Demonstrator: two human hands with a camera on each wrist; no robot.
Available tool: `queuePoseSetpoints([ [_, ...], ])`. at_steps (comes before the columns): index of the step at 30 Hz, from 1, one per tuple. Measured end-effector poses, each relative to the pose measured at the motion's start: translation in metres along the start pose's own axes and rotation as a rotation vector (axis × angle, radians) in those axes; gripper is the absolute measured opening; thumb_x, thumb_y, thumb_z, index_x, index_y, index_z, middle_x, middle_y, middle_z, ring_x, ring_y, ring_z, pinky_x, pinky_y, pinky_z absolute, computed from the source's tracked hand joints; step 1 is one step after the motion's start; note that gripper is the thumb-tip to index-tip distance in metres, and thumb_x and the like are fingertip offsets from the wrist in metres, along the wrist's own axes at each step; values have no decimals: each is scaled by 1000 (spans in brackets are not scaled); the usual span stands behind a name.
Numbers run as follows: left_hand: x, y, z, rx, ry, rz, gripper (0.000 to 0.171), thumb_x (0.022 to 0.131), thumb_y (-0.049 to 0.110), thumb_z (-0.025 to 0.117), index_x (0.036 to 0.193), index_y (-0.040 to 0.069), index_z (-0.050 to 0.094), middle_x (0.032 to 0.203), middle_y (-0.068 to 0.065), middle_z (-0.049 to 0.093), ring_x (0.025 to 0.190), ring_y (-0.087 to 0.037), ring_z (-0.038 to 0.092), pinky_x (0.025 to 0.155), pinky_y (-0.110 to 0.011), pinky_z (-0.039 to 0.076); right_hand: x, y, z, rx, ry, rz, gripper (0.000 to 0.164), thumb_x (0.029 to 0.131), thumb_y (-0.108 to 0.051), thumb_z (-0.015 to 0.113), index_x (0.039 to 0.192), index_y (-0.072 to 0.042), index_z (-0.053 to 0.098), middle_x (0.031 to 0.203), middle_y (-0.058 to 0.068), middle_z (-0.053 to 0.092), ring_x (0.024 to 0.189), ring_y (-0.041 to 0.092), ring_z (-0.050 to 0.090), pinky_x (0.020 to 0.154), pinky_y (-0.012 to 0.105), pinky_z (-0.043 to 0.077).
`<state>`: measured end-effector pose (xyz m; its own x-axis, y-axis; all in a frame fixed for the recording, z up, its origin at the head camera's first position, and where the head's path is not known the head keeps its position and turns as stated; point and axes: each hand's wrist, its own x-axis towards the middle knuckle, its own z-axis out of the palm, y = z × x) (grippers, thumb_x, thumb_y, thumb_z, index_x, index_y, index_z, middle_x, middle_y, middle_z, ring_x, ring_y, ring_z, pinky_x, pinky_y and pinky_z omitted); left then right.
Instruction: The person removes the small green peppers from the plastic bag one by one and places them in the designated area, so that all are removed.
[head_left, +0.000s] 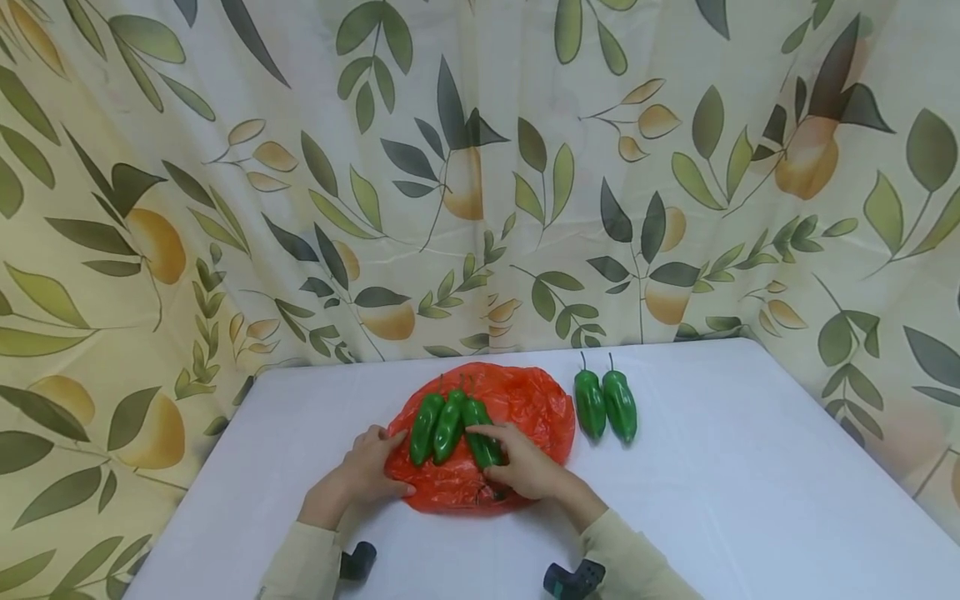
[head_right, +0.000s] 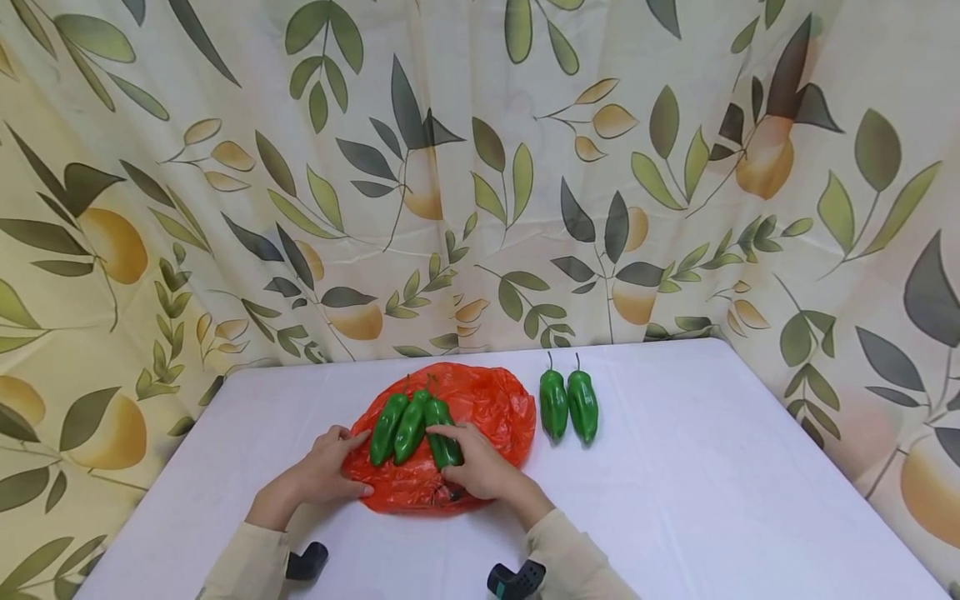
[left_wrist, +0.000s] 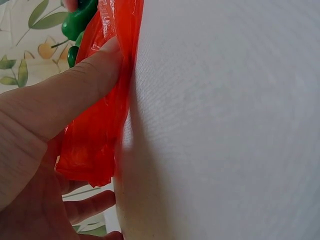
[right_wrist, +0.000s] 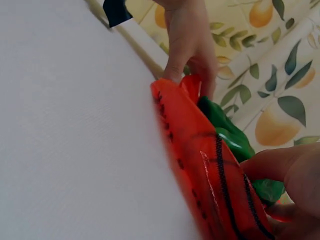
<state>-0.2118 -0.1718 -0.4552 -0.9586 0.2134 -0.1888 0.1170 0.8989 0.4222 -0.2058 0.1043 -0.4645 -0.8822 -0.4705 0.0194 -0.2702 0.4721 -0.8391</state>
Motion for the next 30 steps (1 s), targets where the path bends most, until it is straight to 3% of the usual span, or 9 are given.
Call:
queuePoseSetpoints([
  [5, 0, 0, -1, -3, 0, -2, 91, 73, 34, 90, 151, 13, 49, 130, -13, 50, 119, -29, 48, 91, -53, 57, -2, -6, -6, 1, 52, -14, 61, 92, -4, 70, 148, -17, 50, 148, 18, 48, 129, 34, 49, 101, 55, 53],
  [16, 0, -1, 0, 3, -1, 4, 90, 74, 35, 90, 151, 14, 49, 130, -13, 50, 120, -29, 48, 92, -53, 56, -24, -14, -27, -39, 138, 42, 63, 90, -13, 76, 147, -25, 51, 147, 13, 50, 122, 30, 53, 94, 50, 57],
  [23, 0, 0, -1, 3, -7, 7, 90, 74, 35, 90, 151, 13, 49, 128, -12, 50, 118, -28, 48, 92, -52, 56, -36, -12, -40, -68, 149, 75, 64, 90, -16, 76, 147, -27, 50, 147, 10, 50, 117, 27, 52, 90, 45, 58],
  [30, 1, 0, -1, 2, -5, 6, 89, 74, 35, 90, 150, 12, 49, 128, -13, 50, 119, -29, 48, 93, -53, 56, -42, -10, -47, -101, 171, 55, 64, 90, -15, 75, 147, -27, 50, 147, 10, 51, 115, 26, 52, 87, 41, 56],
])
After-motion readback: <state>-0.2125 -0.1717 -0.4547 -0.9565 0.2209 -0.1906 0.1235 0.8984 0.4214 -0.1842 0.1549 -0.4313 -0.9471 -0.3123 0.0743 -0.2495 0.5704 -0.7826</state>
